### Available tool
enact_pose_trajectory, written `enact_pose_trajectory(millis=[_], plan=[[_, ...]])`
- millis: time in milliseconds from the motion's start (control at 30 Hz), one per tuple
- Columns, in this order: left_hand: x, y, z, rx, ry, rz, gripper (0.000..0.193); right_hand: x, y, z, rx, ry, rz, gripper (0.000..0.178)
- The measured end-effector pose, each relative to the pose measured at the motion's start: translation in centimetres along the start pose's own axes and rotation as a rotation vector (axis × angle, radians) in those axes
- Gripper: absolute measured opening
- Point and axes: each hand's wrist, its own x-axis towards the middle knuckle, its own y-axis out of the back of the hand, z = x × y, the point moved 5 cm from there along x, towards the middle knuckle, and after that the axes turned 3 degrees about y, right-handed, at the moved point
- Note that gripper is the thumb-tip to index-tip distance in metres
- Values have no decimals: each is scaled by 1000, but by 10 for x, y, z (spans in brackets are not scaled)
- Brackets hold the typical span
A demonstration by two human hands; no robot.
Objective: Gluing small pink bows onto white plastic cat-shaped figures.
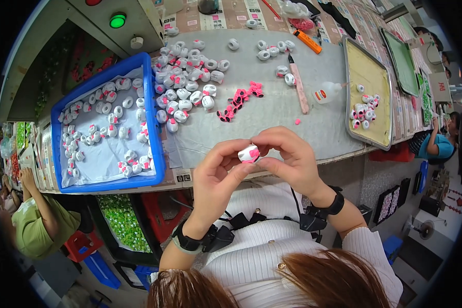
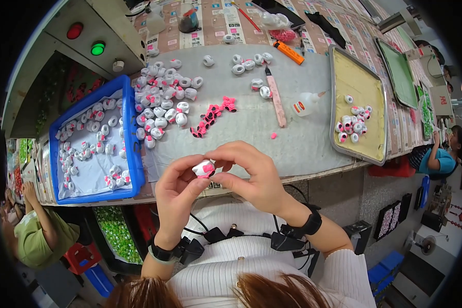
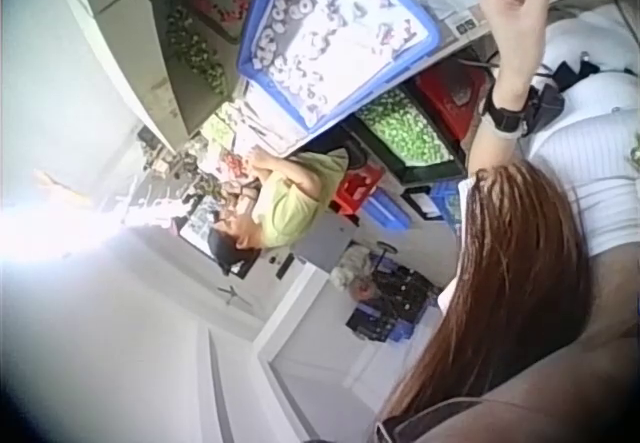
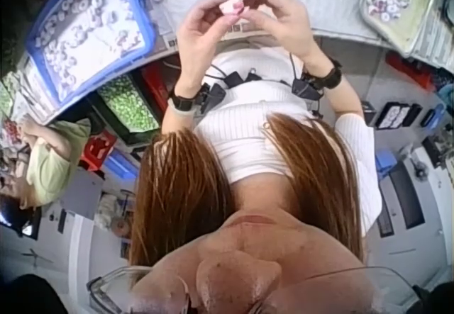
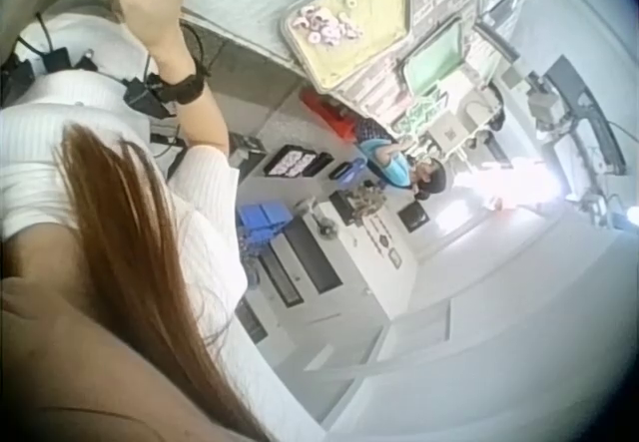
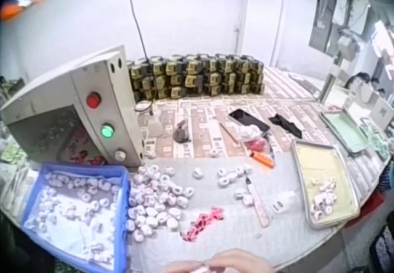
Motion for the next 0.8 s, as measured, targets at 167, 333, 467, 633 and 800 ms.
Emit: enact_pose_trajectory(millis=[167, 333, 467, 633, 800], plan=[[-5, 2, 3, 230, -151, -33, 26, -2, 4, -2, -37, 46, -60, 20], [-6, -1, 12, 388, -354, -5, 25, -2, 4, -6, -60, 38, -67, 16], [-6, -3, 12, 399, -357, -12, 25, -4, 5, -7, -56, 48, -58, 15], [-5, 0, 5, 359, -274, -7, 28, -4, 5, -3, -86, 63, -56, 15], [1, -4, 4, 217, -169, 24, 31, -7, 3, 9, 190, -178, 57, 25]])
